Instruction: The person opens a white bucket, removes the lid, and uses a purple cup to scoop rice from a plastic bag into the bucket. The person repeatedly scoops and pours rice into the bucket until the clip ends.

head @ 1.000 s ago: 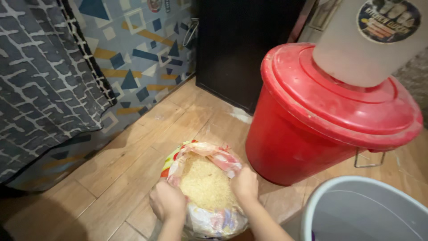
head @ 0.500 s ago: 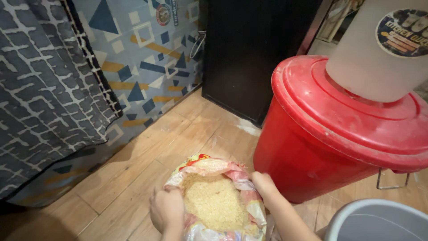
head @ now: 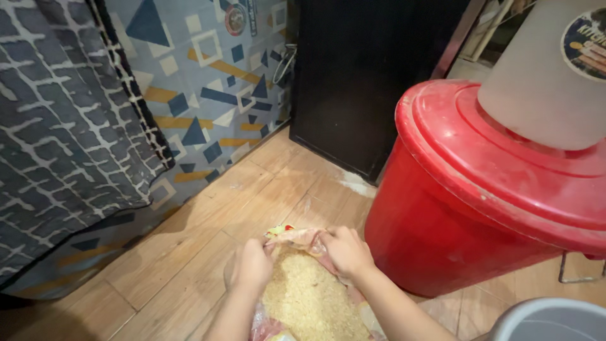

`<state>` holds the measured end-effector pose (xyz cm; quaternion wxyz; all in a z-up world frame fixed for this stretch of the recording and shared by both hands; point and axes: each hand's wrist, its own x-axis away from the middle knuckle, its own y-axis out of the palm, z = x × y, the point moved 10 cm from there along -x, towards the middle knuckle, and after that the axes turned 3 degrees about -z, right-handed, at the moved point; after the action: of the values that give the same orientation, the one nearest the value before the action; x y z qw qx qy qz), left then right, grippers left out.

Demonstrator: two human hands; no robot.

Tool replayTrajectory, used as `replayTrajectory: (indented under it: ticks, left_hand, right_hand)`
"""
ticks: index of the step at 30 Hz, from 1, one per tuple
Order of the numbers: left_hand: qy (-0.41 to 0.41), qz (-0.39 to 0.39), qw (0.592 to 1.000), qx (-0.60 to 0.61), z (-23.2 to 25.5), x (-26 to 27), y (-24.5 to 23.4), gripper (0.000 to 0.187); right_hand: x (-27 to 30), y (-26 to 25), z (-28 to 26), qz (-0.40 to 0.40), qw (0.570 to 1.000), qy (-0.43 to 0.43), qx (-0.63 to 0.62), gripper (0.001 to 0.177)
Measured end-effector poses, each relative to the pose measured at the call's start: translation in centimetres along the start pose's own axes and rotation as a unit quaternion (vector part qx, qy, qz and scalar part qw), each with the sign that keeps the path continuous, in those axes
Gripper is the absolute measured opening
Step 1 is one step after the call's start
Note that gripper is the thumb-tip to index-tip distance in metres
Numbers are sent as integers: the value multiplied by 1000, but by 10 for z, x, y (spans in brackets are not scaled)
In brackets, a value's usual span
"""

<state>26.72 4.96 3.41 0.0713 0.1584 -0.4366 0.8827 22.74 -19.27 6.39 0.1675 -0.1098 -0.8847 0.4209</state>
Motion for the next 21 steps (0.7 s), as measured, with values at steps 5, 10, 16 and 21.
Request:
replayTrajectory:
  ticks: [5,10,16,21]
  left_hand:
    - [-10,-40,999,10,-12,-40,19,39]
    - [-56,-19,998,26,-19,-51,22,51]
    - [14,124,985,-122,23,-12,-24,60]
    - [147,209,960,-116,75,41,-48,48]
  right_hand:
    - [-42,34,29,-58,992,54,-101,43]
    - [-62,61,39,-112,968,80,-209,39]
    - [-16,-14,8,-2,991,-108,76,46]
    - [37,-78,43,-29,979,-82,183,32]
